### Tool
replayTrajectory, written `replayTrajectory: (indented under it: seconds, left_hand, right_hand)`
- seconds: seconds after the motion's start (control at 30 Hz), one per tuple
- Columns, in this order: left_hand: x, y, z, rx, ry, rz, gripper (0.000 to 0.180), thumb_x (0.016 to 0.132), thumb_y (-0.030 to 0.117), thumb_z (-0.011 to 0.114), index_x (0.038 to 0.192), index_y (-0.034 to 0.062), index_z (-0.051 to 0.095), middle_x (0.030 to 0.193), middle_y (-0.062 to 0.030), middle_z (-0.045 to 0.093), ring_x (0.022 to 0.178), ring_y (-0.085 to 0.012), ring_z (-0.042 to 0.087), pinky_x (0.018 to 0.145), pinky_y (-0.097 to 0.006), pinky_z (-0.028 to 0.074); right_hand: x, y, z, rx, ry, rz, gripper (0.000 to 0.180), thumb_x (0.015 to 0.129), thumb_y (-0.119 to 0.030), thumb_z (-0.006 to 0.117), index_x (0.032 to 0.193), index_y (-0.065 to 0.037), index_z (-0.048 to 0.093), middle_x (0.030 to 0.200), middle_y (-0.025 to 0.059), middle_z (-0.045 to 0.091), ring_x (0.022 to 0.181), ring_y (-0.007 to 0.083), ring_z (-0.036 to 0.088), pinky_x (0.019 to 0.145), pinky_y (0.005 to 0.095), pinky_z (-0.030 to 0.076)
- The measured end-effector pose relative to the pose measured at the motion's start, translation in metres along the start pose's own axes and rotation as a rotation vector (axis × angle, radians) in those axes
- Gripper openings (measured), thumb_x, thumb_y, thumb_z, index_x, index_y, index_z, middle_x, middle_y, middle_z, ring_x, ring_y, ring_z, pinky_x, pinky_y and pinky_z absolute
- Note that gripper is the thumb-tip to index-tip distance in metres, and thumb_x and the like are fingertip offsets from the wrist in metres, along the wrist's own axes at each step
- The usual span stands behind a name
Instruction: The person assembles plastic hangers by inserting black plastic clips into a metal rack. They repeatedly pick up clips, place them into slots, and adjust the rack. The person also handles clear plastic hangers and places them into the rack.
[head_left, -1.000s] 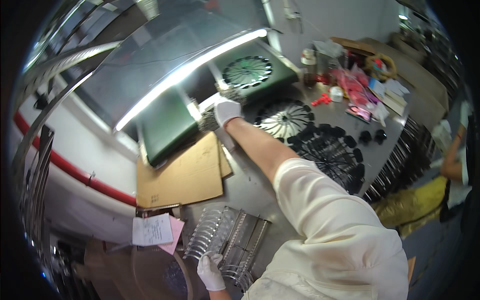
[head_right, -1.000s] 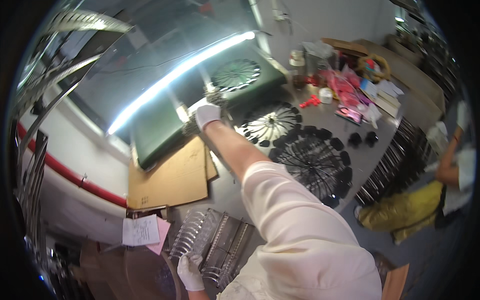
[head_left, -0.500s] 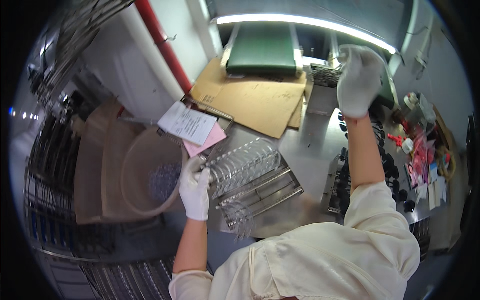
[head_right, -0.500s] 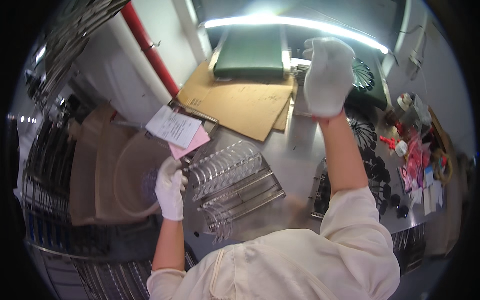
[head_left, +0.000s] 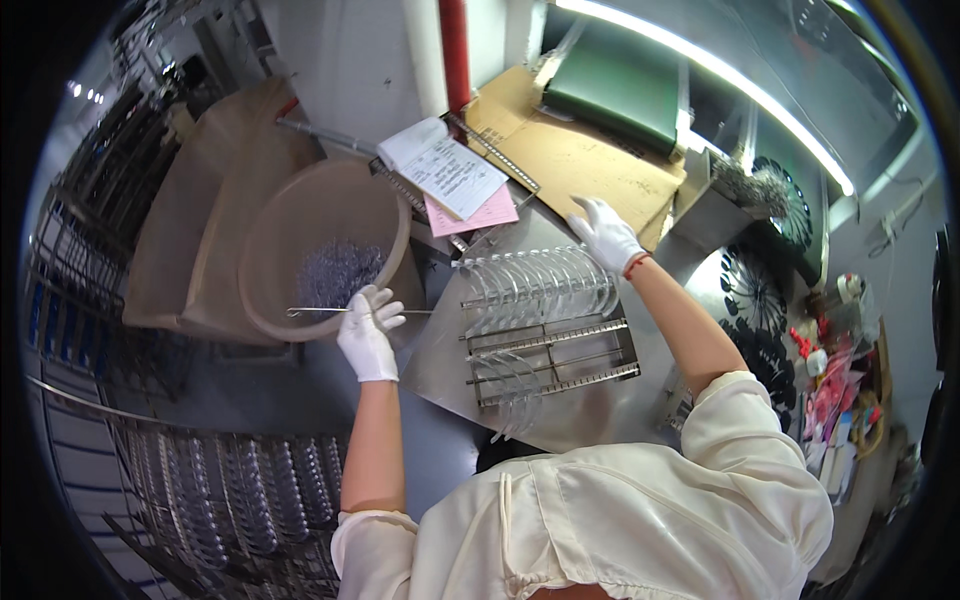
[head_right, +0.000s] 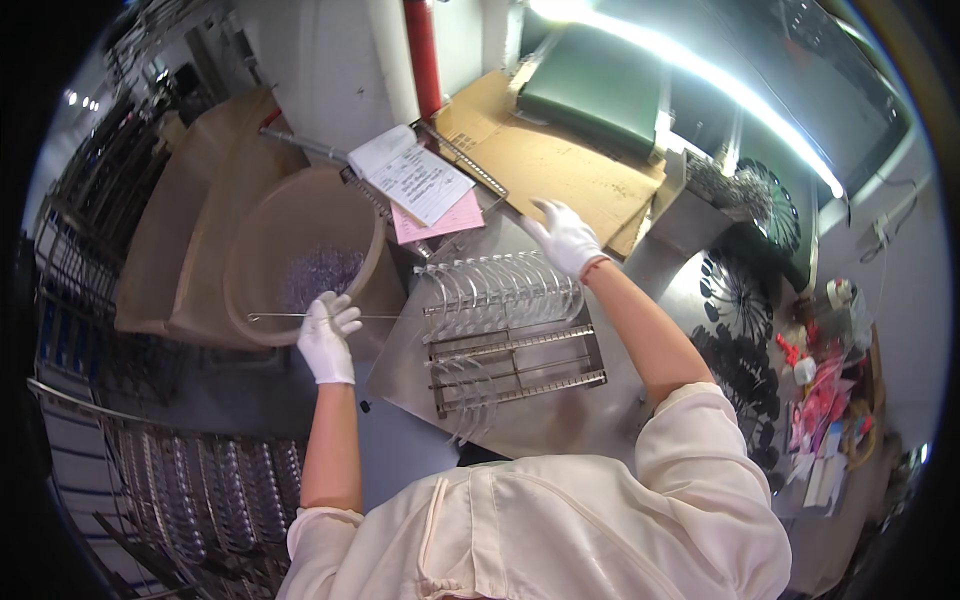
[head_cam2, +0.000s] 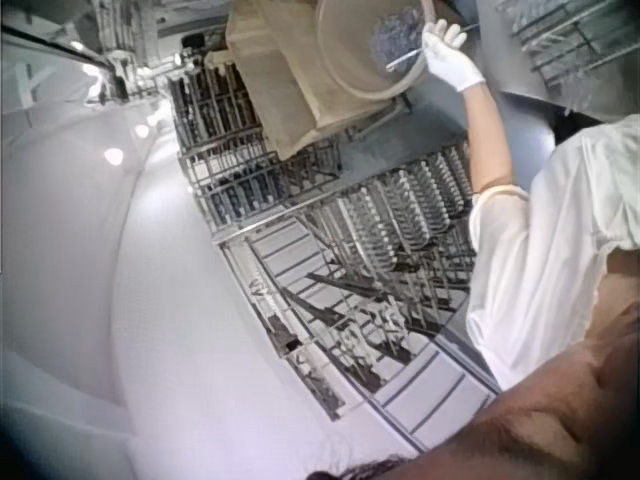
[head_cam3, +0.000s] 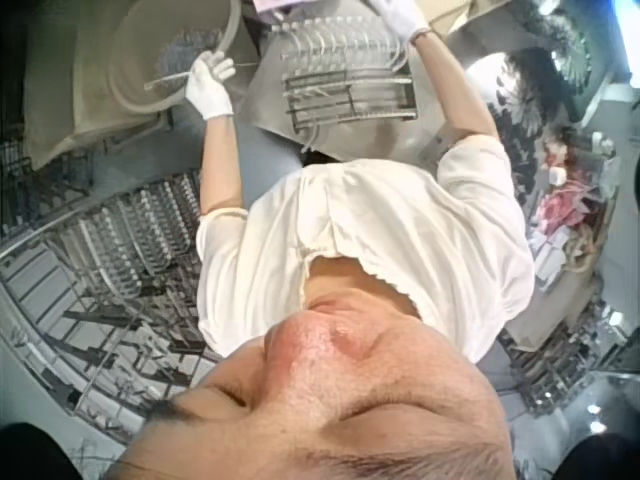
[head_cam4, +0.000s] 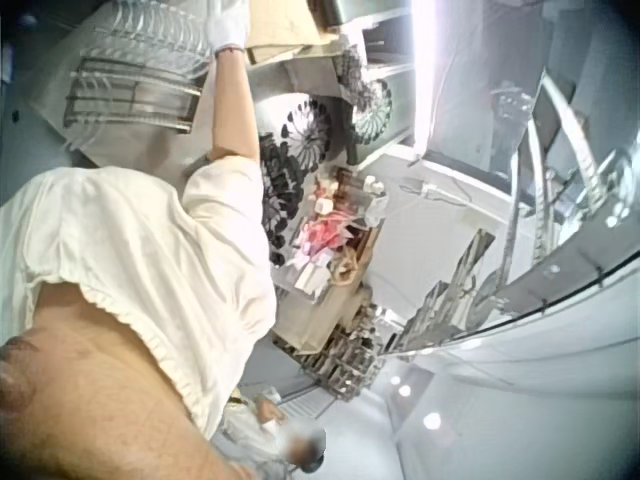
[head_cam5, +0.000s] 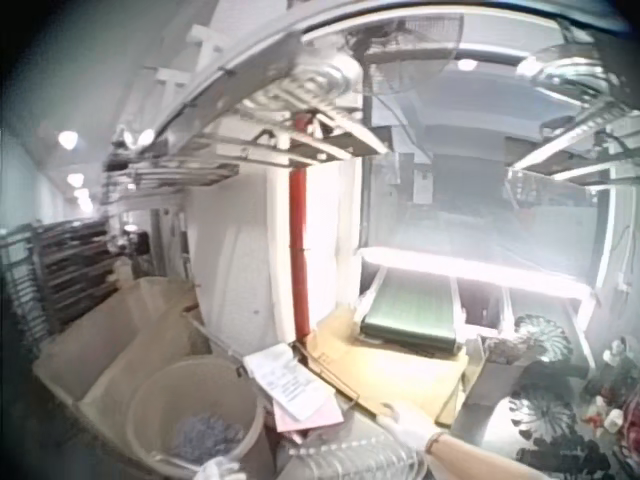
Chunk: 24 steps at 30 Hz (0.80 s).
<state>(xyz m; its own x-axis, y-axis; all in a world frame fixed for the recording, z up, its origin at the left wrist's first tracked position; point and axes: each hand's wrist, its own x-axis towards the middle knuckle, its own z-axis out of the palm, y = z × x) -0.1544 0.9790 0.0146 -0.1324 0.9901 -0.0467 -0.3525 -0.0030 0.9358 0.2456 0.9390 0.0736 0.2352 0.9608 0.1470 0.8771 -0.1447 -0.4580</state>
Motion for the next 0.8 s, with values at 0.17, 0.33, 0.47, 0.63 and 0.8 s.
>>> replayTrajectory:
  seconds: [0.17,0.33,0.47,0.63,0.8]
  left_hand:
    - [-0.005,-0.03,-0.017,0.163,-0.008,-0.154,0.038,0.109,0.035,0.05,0.12,0.0003,0.062,0.104,-0.0164,0.073,0.083,-0.0211,0.074,0.061,-0.028,0.059]
    - [0.0,-0.007,-0.016,0.14,-0.011,-0.174,0.038,0.109,0.036,0.049,0.112,-0.0004,0.06,0.102,-0.0178,0.073,0.084,-0.0221,0.074,0.064,-0.029,0.06]
    - [0.016,0.001,-0.017,0.142,-0.076,-0.199,0.034,0.109,0.031,0.05,0.108,-0.0006,0.062,0.098,-0.0169,0.073,0.08,-0.02,0.074,0.062,-0.029,0.06]
    - [0.044,-0.01,-0.019,0.141,-0.048,-0.3,0.037,0.11,0.031,0.048,0.108,-0.003,0.061,0.093,-0.0181,0.073,0.073,-0.022,0.074,0.058,-0.03,0.061]
    - [0.06,-0.063,-0.039,-0.005,-0.023,-0.48,0.037,0.109,0.032,0.047,0.107,-0.0028,0.06,0.095,-0.0202,0.073,0.074,-0.0264,0.075,0.059,-0.033,0.062]
  right_hand:
    - [0.004,0.055,0.046,-0.141,-0.341,0.327,0.07,0.103,-0.06,0.042,0.149,-0.007,0.047,0.15,0.0246,0.049,0.136,0.0401,0.051,0.114,0.0461,0.04]
    - [0.02,0.049,0.055,-0.23,-0.302,0.236,0.063,0.101,-0.054,0.05,0.147,-0.012,0.05,0.144,0.0208,0.056,0.13,0.0381,0.056,0.11,0.0473,0.043]
    - [0.005,-0.039,0.062,-0.191,-0.126,-0.132,0.061,0.097,-0.05,0.059,0.146,-0.012,0.053,0.143,0.0171,0.058,0.132,0.0357,0.054,0.111,0.0468,0.043]
    - [0.007,-0.11,0.101,-0.268,-0.347,-0.383,0.071,0.093,-0.053,0.063,0.15,-0.015,0.046,0.15,0.0136,0.05,0.139,0.0328,0.049,0.115,0.0556,0.037]
    - [0.01,-0.103,0.126,-0.313,-0.344,-0.503,0.079,0.09,-0.055,0.068,0.152,-0.015,0.042,0.151,0.0125,0.047,0.14,0.0337,0.046,0.114,0.0612,0.035]
